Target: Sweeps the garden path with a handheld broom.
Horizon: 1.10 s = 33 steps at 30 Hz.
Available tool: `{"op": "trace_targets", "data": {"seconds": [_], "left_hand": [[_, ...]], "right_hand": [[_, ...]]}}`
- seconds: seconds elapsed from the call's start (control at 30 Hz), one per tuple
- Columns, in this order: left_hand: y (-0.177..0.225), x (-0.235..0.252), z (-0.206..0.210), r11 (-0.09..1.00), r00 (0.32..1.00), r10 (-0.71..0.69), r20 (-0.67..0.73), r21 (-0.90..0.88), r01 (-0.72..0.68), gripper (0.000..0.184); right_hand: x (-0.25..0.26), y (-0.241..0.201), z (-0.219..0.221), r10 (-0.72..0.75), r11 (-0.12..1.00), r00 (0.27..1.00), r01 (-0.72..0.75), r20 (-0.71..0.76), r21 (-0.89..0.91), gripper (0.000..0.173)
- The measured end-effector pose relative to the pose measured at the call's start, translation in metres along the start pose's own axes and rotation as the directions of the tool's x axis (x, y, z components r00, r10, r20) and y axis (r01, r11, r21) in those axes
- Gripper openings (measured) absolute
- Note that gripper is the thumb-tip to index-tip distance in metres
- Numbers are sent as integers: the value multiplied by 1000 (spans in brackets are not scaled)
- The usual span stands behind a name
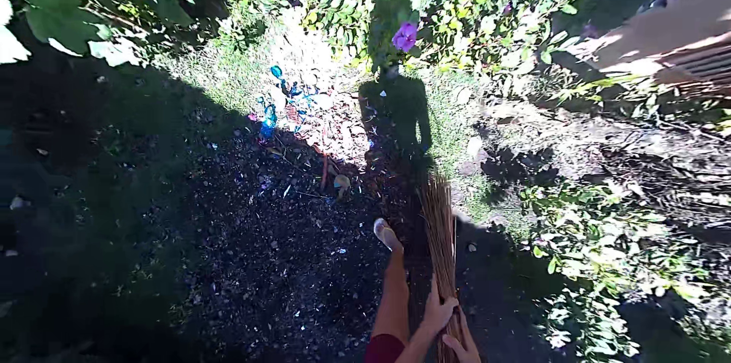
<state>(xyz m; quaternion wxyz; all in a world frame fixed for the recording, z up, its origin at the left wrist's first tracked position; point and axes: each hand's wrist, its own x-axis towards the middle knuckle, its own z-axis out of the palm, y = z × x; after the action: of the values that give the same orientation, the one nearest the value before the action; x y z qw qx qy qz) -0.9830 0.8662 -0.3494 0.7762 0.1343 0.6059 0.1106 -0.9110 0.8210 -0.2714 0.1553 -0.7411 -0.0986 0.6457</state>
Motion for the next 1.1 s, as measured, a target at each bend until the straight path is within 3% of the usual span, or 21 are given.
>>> {"op": "trace_targets", "data": {"seconds": [0.07, 0.13, 0.2, 0.27, 0.33, 0.4, 0.47, 0.57, 0.63, 0.73, 0.83, 0.9, 0.97, 1.03, 1.1], "left_hand": [[-5, 26, -14, 997, 996, -83, 16, 4, 83, 80], [-14, 41, -46, 990, 990, -95, -104, 90, 105, 78], [-31, 42, -67, 996, 965, -16, -260, 82, 39, 78], [-24, 25, -66, 998, 936, -10, -351, 55, 31, 83], [4, 10, -43, 989, 918, 1, -396, 138, 58, 86], [25, -3, -8, 984, 947, 43, -318, 177, 15, 86], [28, 3, 29, 991, 994, 47, -102, 133, -33, 87], [8, 61, 77, 983, 981, 10, 194, 177, -46, 85], [4, 104, 97, 987, 959, -13, 284, 158, -33, 76], [-9, 140, 88, 999, 991, -7, 136, 34, 3, 72], [-11, 95, 80, 994, 994, -69, -81, -88, 62, 76], [-9, 55, 93, 995, 981, -103, -162, -6, 103, 83], [-31, 34, 116, 986, 976, -29, -216, 153, 63, 93], [-45, 29, 128, 975, 979, 57, -193, 220, -13, 97], [-45, 37, 122, 972, 990, 36, -133, 236, -4, 93]], "right_hand": [[26, 2, 12, 3, 1000, 1000, -3, -1, 2, 92], [55, 1, 26, 55, 998, 993, -52, 106, -29, 90], [67, 0, 36, 92, 995, 960, -79, 264, -59, 91], [62, 0, 32, 90, 996, 937, -84, 336, -32, 93], [53, -6, 8, 78, 997, 940, -76, 331, -19, 93], [32, -8, -20, 62, 998, 971, -67, 231, 14, 94], [16, -3, -42, 34, 996, 997, -39, 65, 77, 92], [33, -4, -68, -35, 994, 985, 52, -168, 95, 88], [72, -5, -81, -24, 994, 966, 50, -256, 95, 82], [124, -5, -88, 18, 1000, 991, -16, -132, 17, 80], [98, -13, -92, 91, 994, 994, -87, 54, -64, 82], [57, -16, -107, 117, 993, 988, -115, 98, -32, 82], [24, -16, -132, 125, 992, 986, -122, 109, -35, 81], [9, -17, -146, 128, 991, 985, -123, 117, -47, 84], [9, -18, -135, 107, 994, 990, -105, 89, -30, 85]]}}
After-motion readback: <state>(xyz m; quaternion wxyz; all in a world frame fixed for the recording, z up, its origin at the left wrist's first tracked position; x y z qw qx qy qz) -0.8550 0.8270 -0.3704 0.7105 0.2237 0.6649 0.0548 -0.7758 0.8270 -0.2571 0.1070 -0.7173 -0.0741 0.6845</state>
